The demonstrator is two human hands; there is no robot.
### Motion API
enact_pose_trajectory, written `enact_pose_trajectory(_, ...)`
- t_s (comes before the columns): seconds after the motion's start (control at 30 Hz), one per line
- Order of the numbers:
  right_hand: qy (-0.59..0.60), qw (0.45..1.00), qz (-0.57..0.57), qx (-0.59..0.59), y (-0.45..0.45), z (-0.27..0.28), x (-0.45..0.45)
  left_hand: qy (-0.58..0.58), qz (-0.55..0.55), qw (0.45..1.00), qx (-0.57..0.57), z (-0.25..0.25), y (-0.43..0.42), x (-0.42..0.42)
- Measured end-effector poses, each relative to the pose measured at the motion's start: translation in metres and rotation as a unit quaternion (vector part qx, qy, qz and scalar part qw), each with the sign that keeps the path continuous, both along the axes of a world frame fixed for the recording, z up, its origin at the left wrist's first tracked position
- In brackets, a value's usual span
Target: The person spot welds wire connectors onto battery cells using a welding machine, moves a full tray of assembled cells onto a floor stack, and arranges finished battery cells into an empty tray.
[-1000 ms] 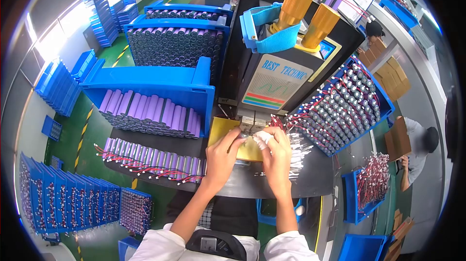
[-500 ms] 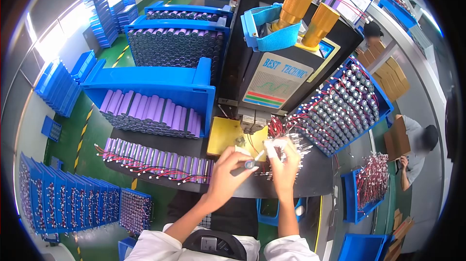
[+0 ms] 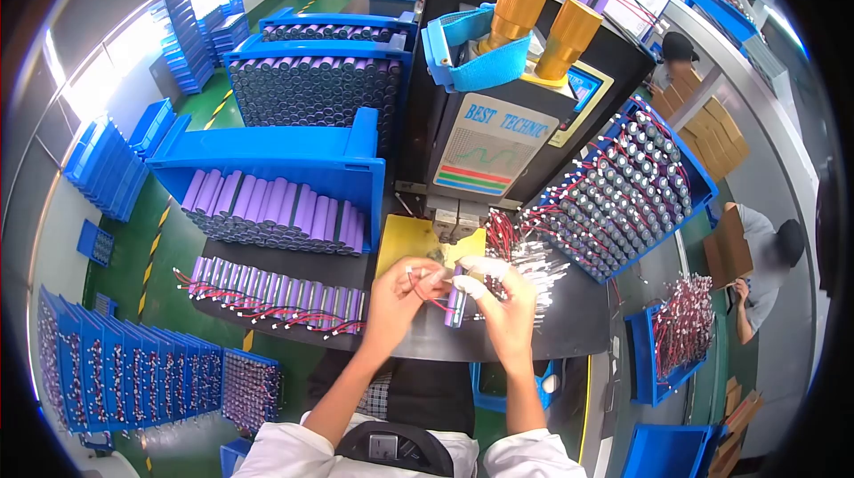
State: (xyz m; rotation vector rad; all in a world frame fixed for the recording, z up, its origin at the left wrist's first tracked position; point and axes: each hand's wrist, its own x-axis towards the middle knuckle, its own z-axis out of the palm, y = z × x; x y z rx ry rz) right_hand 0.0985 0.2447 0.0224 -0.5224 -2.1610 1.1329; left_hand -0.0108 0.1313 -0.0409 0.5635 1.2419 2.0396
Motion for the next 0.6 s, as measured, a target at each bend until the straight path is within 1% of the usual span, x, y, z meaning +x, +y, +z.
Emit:
enact_pose_trajectory(0.1,0.004,0.999,0.003,0.042,-0.004,0.006,0.002,-0.050,-0.136,0.989,-0.004,0.014,-0.002,-0.015)
enact_pose_trajectory(0.23,0.017,0.999,0.013,0.029,-0.006,0.007,0.008,0.011,-0.216,0.976,0.015,0.027,-0.009,-0.030)
enact_pose_trajectory(0.3,0.010,1.000,0.018,0.023,-0.009,0.011,0.011,0.000,-0.233,0.973,-0.002,0.026,-0.010,-0.032)
enact_pose_trajectory(0.43,0.020,0.997,0.019,0.065,-0.007,0.006,0.010,-0.034,-0.265,0.964,-0.005,0.018,-0.010,-0.032)
enact_pose_trajectory(0.53,0.025,0.995,0.016,0.091,-0.007,0.004,0.008,0.029,-0.259,0.966,-0.003,0.016,-0.009,-0.026)
enact_pose_trajectory(0.6,0.026,0.995,0.011,0.100,-0.009,0.002,0.008,0.045,-0.245,0.968,-0.018,0.020,-0.009,-0.021)
